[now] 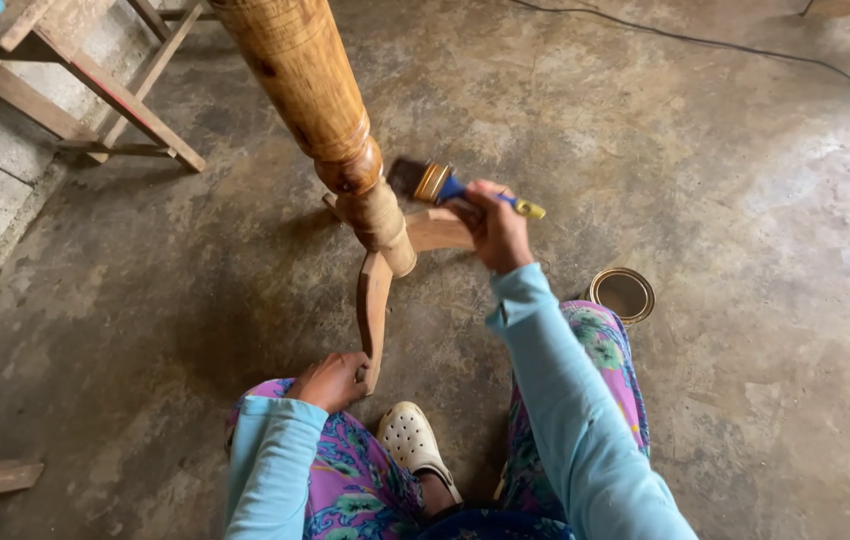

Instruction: The person varnishes the wooden base and leg of a table stand using a paintbrush.

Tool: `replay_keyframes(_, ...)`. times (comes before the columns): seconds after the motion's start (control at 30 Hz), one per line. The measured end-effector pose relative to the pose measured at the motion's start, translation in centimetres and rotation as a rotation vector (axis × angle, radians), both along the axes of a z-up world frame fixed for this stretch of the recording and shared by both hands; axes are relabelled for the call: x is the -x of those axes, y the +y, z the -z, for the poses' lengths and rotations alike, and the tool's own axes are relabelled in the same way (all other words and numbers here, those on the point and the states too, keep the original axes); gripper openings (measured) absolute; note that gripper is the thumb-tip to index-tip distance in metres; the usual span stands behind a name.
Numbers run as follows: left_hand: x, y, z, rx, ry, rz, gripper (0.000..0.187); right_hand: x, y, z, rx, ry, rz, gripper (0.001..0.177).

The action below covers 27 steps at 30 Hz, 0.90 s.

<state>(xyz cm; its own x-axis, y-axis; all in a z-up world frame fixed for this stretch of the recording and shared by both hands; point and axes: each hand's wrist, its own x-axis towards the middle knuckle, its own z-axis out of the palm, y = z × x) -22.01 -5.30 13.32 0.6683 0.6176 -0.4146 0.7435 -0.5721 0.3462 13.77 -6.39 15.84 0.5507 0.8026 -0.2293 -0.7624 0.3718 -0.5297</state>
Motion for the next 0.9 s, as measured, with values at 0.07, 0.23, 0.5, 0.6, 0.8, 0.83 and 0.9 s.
replay_keyframes(0.07, -0.1, -0.2, 0.2, 0.007, 0.039, -0.018, 0.035, -1.6, 1.7, -0.1, -0.014, 0.03, 0.006, 0.016)
replay_keyframes(0.23, -0.7, -0.2, 0.6, -0.038, 0.075, -0.048, 0.035, -3.2, 6.2, 2.1, 0.002, 0.096, -0.128, 0.016)
replay_keyframes(0.5, -1.3, -0.1, -0.7, 0.03, 0.067, -0.032, 0.035, -4.3, 4.8, 0.8, 0.488, -0.909, 0.024, 0.012)
replay_keyframes(0.6, -2.0, -0.4, -1.4, 0.015, 0.102, -0.053, 0.037, -5.3, 4.4, 0.7, 0.067, -0.454, 0.091, 0.014)
replay_keyframes(0.8, -2.7, 0.3, 1.0, -0.024, 0.134, 0.02, 0.039, -0.5, 3.6, 0.9, 0.065, -0.193, -0.167, 0.014)
replay_keyframes(0.83, -2.9, 0.5, 0.9, -0.03, 0.129, 0.02, 0.039, -1.0, 3.7, 1.4, 0.06, -0.197, -0.166, 0.014)
replay_keyframes(0.9, -2.9, 0.5, 0.8, -0.011, 0.122, 0.038, 0.042, -1.5, 3.7, 2.9, 0.169, -0.713, -0.057, 0.011)
